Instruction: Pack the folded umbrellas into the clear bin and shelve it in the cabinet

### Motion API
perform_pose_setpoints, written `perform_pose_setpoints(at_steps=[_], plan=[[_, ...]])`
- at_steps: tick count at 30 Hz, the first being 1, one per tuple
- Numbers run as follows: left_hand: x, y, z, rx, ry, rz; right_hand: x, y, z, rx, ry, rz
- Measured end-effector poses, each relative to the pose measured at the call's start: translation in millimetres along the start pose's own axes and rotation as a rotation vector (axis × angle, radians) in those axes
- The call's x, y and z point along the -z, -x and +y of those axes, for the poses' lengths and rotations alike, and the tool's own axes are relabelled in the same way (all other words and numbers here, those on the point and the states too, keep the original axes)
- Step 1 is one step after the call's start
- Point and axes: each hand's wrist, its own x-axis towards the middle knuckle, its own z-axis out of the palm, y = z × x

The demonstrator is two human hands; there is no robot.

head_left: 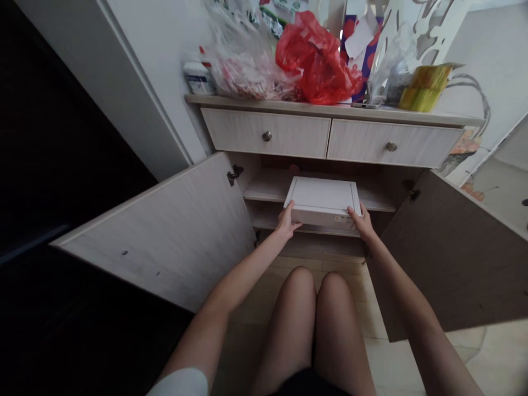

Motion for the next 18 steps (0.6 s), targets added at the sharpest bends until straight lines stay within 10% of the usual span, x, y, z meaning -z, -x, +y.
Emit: perform_pose_setpoints(at_steps=[14,18], plan=[[-13.8,-64,23,0.012,-0.205,-0.054,-16,-83,33,-0.064,0.029,0.04],[15.5,-69,22,-0.372,-0.327,0.029,-11,-55,53,0.003,0.081,0.209]])
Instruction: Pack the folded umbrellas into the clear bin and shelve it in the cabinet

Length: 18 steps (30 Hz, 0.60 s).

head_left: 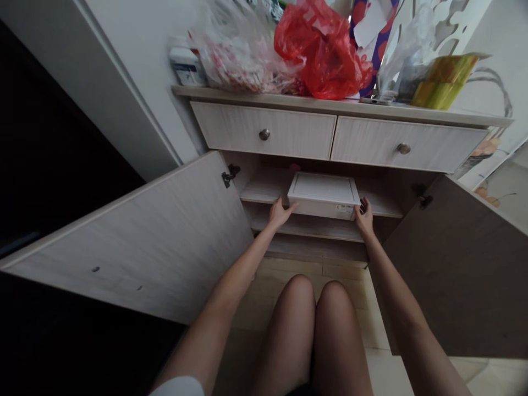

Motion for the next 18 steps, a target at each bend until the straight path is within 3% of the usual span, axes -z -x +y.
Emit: perform_pose_setpoints(at_steps=[2,6,12,18], plan=[[7.2,-1,-8,-0.161,-0.063,0.023,4,18,12,0.035,0.08,0.038],[3.1,-12,-17,-0.251,-0.329,-0.034,4,27,22,0.073,0.271,0.087],[-13.7,-45,-12,-0.342,-0.536,-0.095,-9,-17,17,0.053,0.464,-0.019],[-34.5,-84,-5,-0.194,-0.379,-0.138,-26,-61,25,0.067,0.546,-0.04]])
